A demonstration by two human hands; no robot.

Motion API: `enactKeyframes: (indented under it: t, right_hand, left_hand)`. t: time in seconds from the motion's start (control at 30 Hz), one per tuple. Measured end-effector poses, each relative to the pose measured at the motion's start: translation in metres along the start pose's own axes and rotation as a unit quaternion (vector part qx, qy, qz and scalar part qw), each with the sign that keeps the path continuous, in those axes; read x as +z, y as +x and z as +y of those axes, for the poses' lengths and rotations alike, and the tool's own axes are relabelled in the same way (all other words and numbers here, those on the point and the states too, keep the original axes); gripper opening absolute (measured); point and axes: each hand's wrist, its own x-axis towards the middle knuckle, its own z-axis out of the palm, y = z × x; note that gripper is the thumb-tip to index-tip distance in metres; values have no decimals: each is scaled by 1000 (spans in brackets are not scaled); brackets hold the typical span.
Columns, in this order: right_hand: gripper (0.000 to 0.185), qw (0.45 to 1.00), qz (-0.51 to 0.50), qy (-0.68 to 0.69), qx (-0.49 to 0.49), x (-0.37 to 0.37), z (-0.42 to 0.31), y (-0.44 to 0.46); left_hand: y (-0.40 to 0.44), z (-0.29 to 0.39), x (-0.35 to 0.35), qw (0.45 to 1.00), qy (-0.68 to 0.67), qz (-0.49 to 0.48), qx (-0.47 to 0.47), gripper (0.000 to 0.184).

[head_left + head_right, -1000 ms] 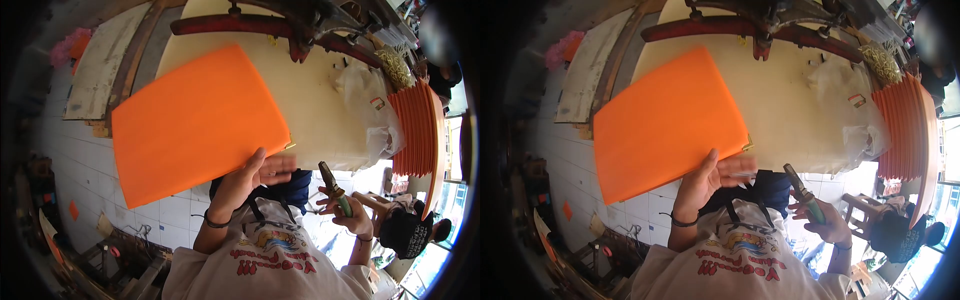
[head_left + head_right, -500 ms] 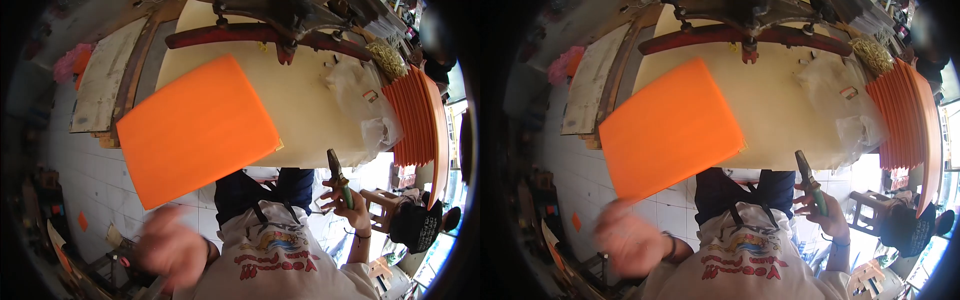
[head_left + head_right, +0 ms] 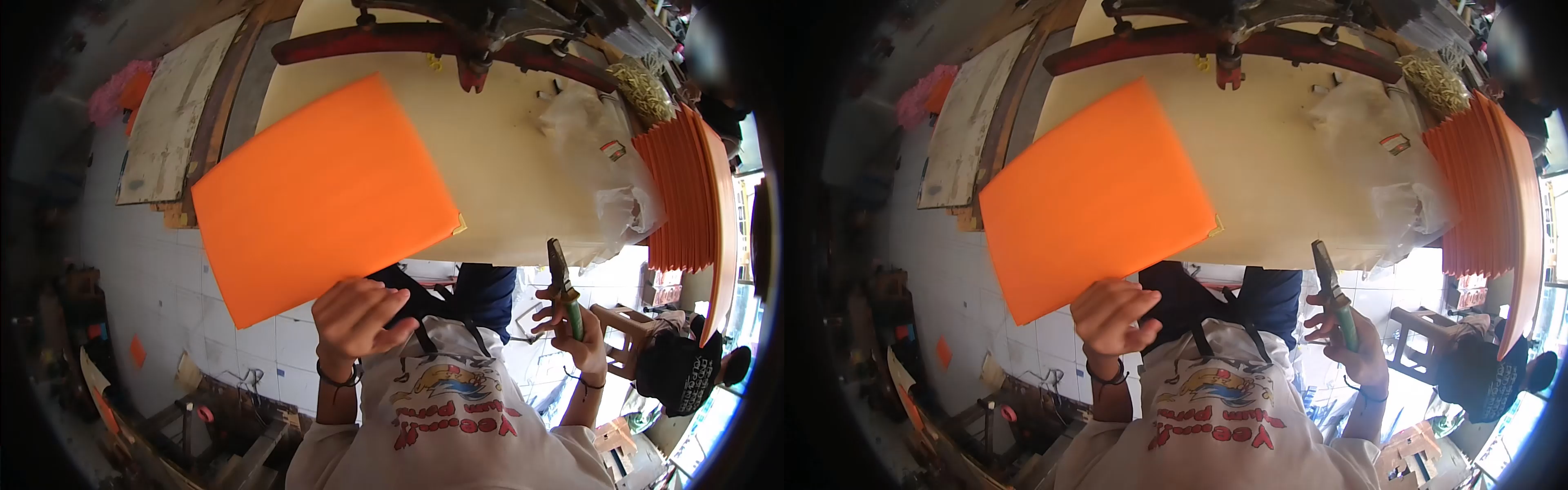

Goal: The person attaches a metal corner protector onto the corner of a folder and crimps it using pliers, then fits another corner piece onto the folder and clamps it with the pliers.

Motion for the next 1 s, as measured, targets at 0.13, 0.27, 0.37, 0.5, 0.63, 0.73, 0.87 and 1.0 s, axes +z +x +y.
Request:
enactKeyframes:
  t: [0.13,0.27,0.37,0.5,0.63,0.73,0.87,1.0]
  right_hand:
    - [33,995,-18,-94,-18,1,0,3]
    - [41,993,-41,-63,-91,3,8,18]
    - [48,989,-36,-97,-108,13,-2,36]
    - [41,989,-60,-41,-128,29,-10,57]
    - [34,990,-72,-26,-115,39,-14,65]
    - [32,990,-85,-54,-102,41,-11,64]
    - [33,989,-84,-91,-80,48,-6,60]
    - [44,991,-81,-86,-64,52,4,55]
  left_hand:
    - [-48,11,15,898,-260,171,-311,45]
    - [-60,13,38,700,-457,224,-501,55]
    - [-48,2,38,674,-448,320,-493,50]
    - [-34,-8,8,725,-361,326,-488,40]
    - [-39,-41,-45,740,-369,213,-520,35]
    - [-32,-70,-75,752,-375,107,-531,36]
    - [-6,-86,-51,786,-242,265,-503,39]
    - [-4,-58,-23,824,-167,284,-461,43]
